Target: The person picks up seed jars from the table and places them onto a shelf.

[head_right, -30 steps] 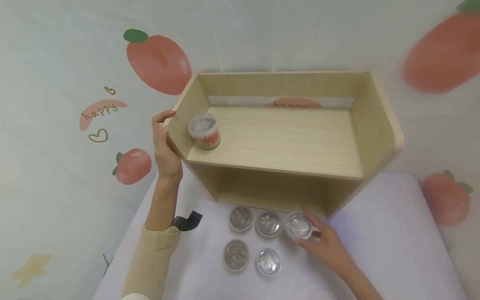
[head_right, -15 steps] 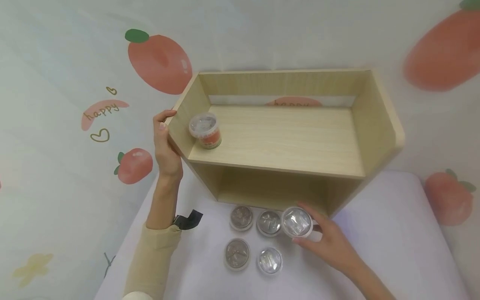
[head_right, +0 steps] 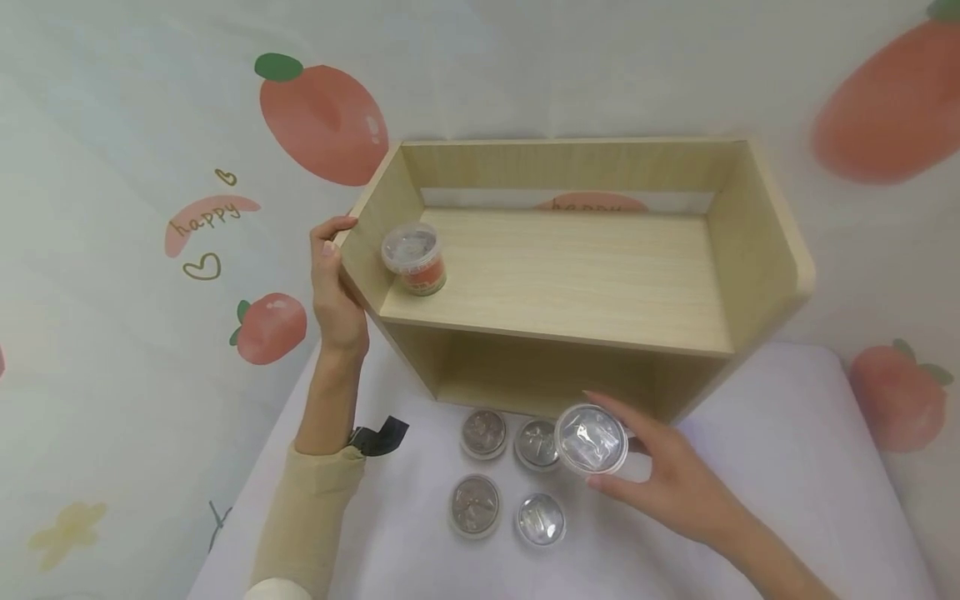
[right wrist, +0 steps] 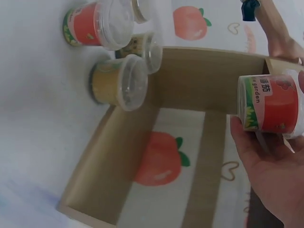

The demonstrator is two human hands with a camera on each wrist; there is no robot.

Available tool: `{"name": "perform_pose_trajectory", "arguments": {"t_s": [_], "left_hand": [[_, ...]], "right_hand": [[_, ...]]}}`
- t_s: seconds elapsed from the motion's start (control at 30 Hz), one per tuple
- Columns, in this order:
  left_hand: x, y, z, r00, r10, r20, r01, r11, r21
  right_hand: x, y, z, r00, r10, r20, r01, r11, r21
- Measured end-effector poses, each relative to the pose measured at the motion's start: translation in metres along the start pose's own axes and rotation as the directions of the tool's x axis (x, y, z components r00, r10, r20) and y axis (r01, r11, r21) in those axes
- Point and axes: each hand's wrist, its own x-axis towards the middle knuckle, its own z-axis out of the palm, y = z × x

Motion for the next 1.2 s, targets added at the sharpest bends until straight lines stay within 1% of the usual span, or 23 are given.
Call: {"name": "perform_pose_trajectory", "arguments": {"t_s": [0.13,0.37,0.5,0.63,0.77,0.87,1.0,1.1,1.2], "left_hand": [[0.0,0.0,0.0,1.0,0.001,0.006,-0.001,1.0,0.008],[0.001,0.001,0.001,1.0,0.006,-0.01,-0.006,1.0,-0.003],[0.001,0.001,0.001,1.0,0.005,-0.018,-0.005,1.0,-0.005],[0.001,0.0,0.001,1.0,0.001,-0.015,-0.001,1.0,0.0],[0.0,-0.002,0.001,1.0,0.004,-0.01,-0.004,1.0,0.0],[0.0,-0.002,0.001,1.0,0.008,-0.01,-0.008,1.0,0.003],[0.0,-0.002,0.0,1.0,0.011,-0.014,-0.011,1.0,0.013],[0.0,-0.002,0.0,1.0,0.014,-0.013,-0.014,1.0,0.015],[0.0,-0.002,0.0,1.0,0.019,-0.006,-0.019,1.0,0.014]], "right_hand": [[0.005,-0.006,-0.005,0.999,-0.032,0.042,0.032,0.999,0.0],[0.017,-0.021,-0.01,0.994,-0.081,0.076,0.082,0.997,-0.01],[0.029,-0.031,-0.015,0.985,-0.15,0.082,0.148,0.989,0.026],[0.04,-0.039,-0.02,0.975,-0.202,0.092,0.197,0.979,0.06],[0.049,-0.045,-0.028,0.979,-0.163,0.125,0.156,0.986,0.064],[0.056,-0.05,-0.033,0.979,-0.163,0.122,0.159,0.987,0.036],[0.064,-0.052,-0.034,0.974,-0.203,0.098,0.203,0.979,0.008],[0.069,-0.052,-0.034,0.98,-0.18,0.089,0.18,0.984,0.014],[0.074,-0.054,-0.035,0.988,-0.137,0.073,0.136,0.99,0.022]]}}
